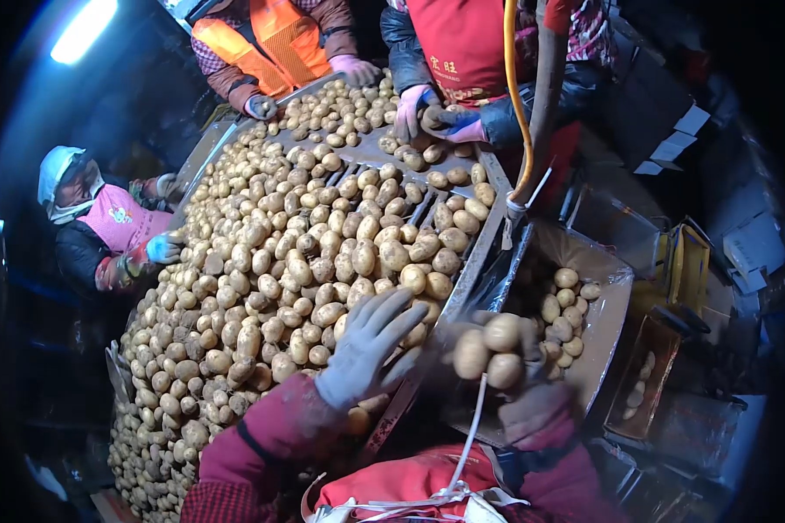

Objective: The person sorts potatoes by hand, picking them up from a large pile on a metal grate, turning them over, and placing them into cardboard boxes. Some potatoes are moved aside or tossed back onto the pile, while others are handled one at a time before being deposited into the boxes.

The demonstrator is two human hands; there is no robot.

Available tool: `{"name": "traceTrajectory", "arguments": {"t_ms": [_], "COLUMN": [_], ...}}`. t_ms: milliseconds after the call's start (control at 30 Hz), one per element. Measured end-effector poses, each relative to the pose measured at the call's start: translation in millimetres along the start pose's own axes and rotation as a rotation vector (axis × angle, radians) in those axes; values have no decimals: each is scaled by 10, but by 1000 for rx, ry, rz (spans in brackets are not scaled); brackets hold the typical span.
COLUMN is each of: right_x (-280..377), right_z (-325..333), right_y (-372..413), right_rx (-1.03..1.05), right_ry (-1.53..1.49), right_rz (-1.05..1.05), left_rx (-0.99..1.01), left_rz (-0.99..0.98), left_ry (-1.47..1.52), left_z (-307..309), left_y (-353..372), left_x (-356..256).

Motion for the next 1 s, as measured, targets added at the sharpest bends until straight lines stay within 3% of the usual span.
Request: {"name": "traceTrajectory", "arguments": {"t_ms": [33, 67, 133, 167, 200, 233, 267, 300, 333, 367, 467, 533, 600, 633, 667, 733, 767, 800, 833, 933, 1000], "right_x": [111, 290, 533, 602, 638, 715, 718, 789, 826, 801, 845, 773, 670, 557, 464, 96, 6, -173, -385, -968, -1242], "right_z": [320, 261, 348, 603, 798, 552, 613, 763, 926, 1263, 950, 646, 524, 452, 361, 238, -121, -264, -308, -604, -641], "right_y": [453, 548, 857, 1079, 1232, 1172, 1304, 1498, 1684, 1918, 1491, 1137, 880, 749, 598, 286, 54, -82, -236, -558, -790], "right_rx": [-461, -616, -703, -760, -820, -916, -935, -1024, -1080, -1162, -1222, -1137, -976, -904, -829, -652, -577, -563, -274, 184, 430], "right_ry": [-23, 36, 134, 285, 436, 555, 554, 969, 1388, 1400, 1227, 1148, 1229, 1084, 1122, 947, 1115, 1128, 1452, 1842, 1937], "right_rz": [-230, -244, -247, -212, -176, -183, -189, -167, -144, -119, -3, -92, -10, -32, -76, -117, -178, -395, -95, -115, -29], "left_rx": [77, 152, 300, 259, 291, 362, 228, 61, 69, 119, 68, 269, 157, 244, 327, 248, 187, 128, 166, 160, 150], "left_rz": [-17, -31, -115, -129, -33, 113, 87, 51, 45, 109, 215, 562, 567, 600, 624, 631, 558, 488, 580, 555, 630], "left_ry": [-67, -134, -334, -370, -387, -325, -388, -445, -481, -478, -485, -746, -658, -751, -775, -707, -758, -807, -702, -777, -781], "left_z": [-158, -312, -612, -700, -649, -555, -360, -259, -100, -8, 235, 449, 719, 847, 963, 1104, 1159, 1210, 1295, 1535, 1735], "left_y": [-102, -191, -304, -320, -390, -435, -406, -301, -213, -131, 115, 373, 650, 672, 715, 923, 1013, 1118, 1187, 1559, 1820], "left_x": [98, 209, 511, 669, 780, 933, 1034, 1158, 1244, 1291, 1586, 1870, 2007, 1918, 1812, 1724, 1610, 1474, 1351, 1072, 924]}}
Point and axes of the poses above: each hand's wrist, its own y-axis away from the middle knuckle, its own z-axis out of the back of the hand, x = y × z, the point moved 4 cm from there along -y, towards the middle knuckle, and after that the axes turned 10 degrees about -z, right-handed, at the moved point
